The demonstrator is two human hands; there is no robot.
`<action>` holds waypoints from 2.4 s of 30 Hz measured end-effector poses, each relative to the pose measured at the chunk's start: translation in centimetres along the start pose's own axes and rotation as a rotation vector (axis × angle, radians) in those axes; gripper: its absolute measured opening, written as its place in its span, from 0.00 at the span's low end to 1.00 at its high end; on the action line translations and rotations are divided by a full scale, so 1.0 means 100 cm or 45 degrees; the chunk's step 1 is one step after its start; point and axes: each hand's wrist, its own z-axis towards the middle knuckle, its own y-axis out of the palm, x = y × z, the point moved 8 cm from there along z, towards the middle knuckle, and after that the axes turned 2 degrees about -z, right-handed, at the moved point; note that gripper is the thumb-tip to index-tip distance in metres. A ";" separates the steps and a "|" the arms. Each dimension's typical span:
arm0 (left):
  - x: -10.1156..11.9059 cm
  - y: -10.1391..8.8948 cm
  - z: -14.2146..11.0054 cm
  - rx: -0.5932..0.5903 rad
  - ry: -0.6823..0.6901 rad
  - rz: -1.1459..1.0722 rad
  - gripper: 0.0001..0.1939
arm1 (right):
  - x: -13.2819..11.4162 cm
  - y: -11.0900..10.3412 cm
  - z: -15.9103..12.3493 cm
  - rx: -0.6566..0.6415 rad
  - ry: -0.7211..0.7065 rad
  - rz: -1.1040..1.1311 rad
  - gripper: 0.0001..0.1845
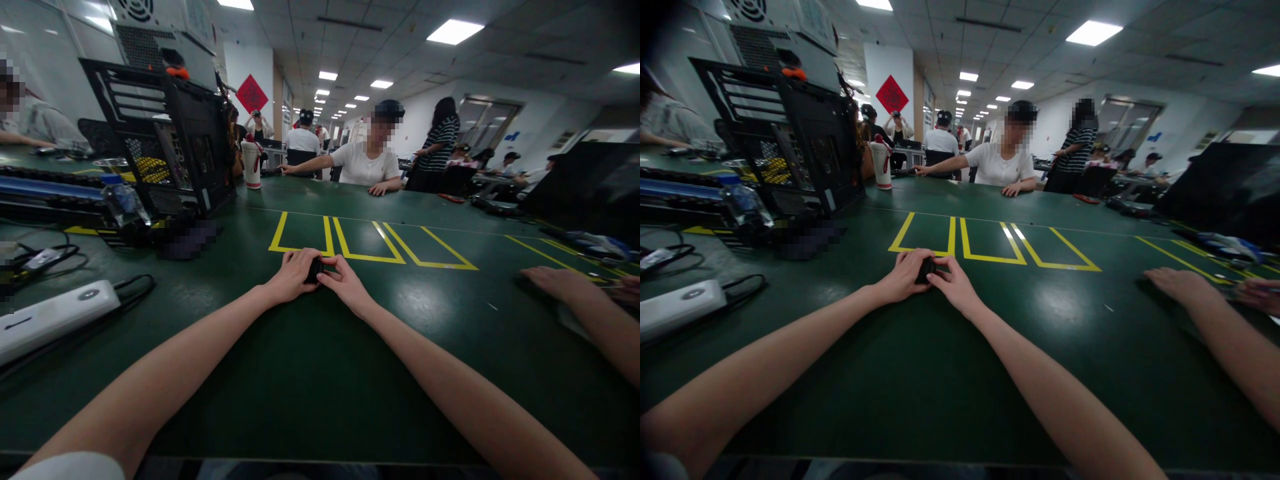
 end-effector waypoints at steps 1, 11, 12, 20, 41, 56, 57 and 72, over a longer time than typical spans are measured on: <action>0.000 0.000 0.000 0.002 0.001 0.000 0.26 | 0.000 -0.001 0.001 0.014 0.000 -0.012 0.13; 0.001 -0.001 -0.001 -0.010 0.005 0.011 0.27 | 0.005 0.000 0.004 -0.028 0.002 -0.068 0.16; 0.001 -0.001 -0.001 -0.009 0.011 0.014 0.27 | 0.004 0.000 0.003 -0.039 -0.014 -0.049 0.16; 0.000 0.000 -0.001 -0.008 0.006 0.020 0.27 | 0.000 -0.003 0.007 0.050 0.017 -0.065 0.15; -0.002 0.000 -0.001 0.003 0.012 0.015 0.27 | 0.010 -0.004 0.007 0.003 0.094 -0.080 0.17; -0.002 -0.001 -0.002 0.005 0.003 0.001 0.28 | 0.017 -0.006 0.012 0.005 0.147 -0.045 0.18; -0.002 -0.001 -0.002 0.006 0.002 -0.001 0.27 | 0.015 -0.005 0.011 -0.024 0.130 -0.032 0.18; -0.001 -0.001 -0.001 0.016 0.004 0.017 0.28 | 0.014 -0.003 0.009 -0.005 0.129 -0.037 0.18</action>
